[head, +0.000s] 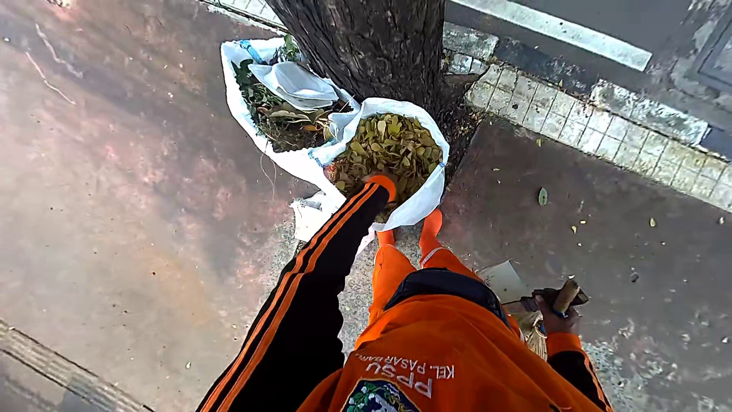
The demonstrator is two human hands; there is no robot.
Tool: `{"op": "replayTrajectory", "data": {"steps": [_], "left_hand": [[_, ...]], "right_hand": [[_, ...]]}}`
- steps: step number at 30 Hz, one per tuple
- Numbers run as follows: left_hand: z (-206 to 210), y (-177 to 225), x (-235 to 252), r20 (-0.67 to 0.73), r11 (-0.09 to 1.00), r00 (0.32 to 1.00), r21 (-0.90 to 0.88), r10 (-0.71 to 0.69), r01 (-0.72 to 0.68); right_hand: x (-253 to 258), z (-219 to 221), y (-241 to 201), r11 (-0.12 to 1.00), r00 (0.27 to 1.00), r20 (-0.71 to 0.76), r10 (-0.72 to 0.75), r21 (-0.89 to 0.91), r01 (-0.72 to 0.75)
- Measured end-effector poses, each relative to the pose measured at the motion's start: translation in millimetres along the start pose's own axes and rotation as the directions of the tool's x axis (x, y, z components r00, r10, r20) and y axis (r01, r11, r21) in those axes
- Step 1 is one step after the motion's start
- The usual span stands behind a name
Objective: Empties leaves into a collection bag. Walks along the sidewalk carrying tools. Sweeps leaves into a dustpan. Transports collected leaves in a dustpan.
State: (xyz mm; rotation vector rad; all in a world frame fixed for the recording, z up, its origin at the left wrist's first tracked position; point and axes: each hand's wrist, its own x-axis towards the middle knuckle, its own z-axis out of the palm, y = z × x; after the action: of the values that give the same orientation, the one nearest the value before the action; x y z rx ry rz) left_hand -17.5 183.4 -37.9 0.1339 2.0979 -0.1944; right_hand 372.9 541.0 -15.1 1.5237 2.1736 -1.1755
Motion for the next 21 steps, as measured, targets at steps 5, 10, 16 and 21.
{"op": "replayTrajectory", "data": {"steps": [5, 10, 16, 21], "left_hand": [[-25.9, -8.6, -7.2, -0.153, 0.966, 0.981, -0.212, 0.117, -0.148], [16.3, -17.8, 4.7, -0.202, 0.865, 0.966, -0.441, 0.162, -0.238], [33.5, -77.7, -131.9, -0.780, 0.704, 0.566, -0.558, -0.266, -0.438], [172.3, -132.8, -201.3, -0.612, 0.564, 0.644, -0.761, -0.458, -0.322]], "right_hand": [[3.7, 5.9, 6.4, 0.997, 0.999, 0.034, -0.005, -0.073, 0.008], [7.9, 12.1, -6.0, 0.988, 0.989, 0.124, -0.076, -0.123, 0.091], [7.7, 25.5, 2.3, 0.942, 0.960, 0.226, -0.164, -0.253, 0.220], [-6.9, 57.0, -5.2, 0.853, 0.918, 0.304, -0.253, -0.377, 0.360]]}}
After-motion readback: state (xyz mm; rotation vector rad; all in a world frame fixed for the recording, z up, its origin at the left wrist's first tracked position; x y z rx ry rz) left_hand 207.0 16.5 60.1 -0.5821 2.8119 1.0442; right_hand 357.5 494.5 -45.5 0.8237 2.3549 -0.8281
